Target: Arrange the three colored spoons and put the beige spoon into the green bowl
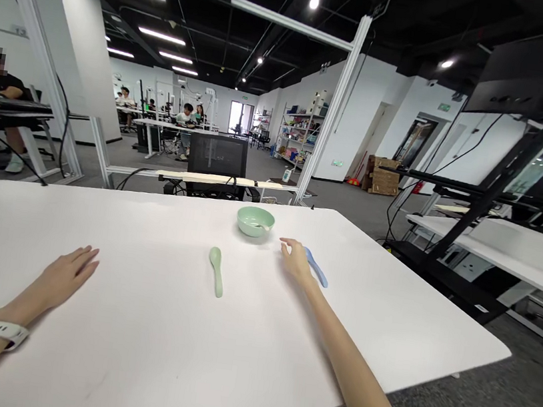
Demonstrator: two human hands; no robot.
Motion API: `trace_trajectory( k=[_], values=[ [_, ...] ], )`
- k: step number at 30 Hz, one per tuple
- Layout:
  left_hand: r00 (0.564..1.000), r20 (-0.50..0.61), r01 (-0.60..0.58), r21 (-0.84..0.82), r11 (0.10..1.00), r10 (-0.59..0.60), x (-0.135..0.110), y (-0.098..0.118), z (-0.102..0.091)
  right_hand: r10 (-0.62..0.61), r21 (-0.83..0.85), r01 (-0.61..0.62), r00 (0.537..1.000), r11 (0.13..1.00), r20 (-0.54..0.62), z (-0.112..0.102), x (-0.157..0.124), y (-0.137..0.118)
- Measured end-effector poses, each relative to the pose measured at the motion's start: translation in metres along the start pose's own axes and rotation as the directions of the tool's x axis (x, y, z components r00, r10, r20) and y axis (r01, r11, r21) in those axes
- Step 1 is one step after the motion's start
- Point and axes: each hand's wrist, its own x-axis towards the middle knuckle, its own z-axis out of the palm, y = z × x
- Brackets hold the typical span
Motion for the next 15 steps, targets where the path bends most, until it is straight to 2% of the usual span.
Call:
trace_trajectory(
  k=[3,5,8,11,15],
  values=[
    [1.000,0.006,0.007,0.013,1.000,-0.007,0.001,0.000,0.001,-0.022,-0.015,0.021,0.999,1.000,-0.047,-0.009,0.035,-0.026],
    [1.000,-0.015,0.002,0.014,1.000,-0.001,0.001,-0.001,0.003,-0.039,-0.044,0.039,0.999,0.998,-0.009,-0.011,0.058,-0.045],
    [0.999,-0.041,-0.013,0.007,1.000,0.013,0.001,-0.001,0.003,0.037,-0.135,-0.023,0.994,0.991,0.105,-0.006,0.086,-0.068],
    [1.000,-0.020,-0.016,0.003,1.000,0.016,0.000,0.002,-0.001,0.132,-0.195,-0.096,0.975,0.976,0.178,0.006,0.100,-0.082],
    [1.000,0.013,-0.003,-0.001,1.000,0.003,-0.003,0.008,-0.006,0.187,-0.215,-0.143,0.962,0.966,0.199,0.022,0.106,-0.089]
  ],
)
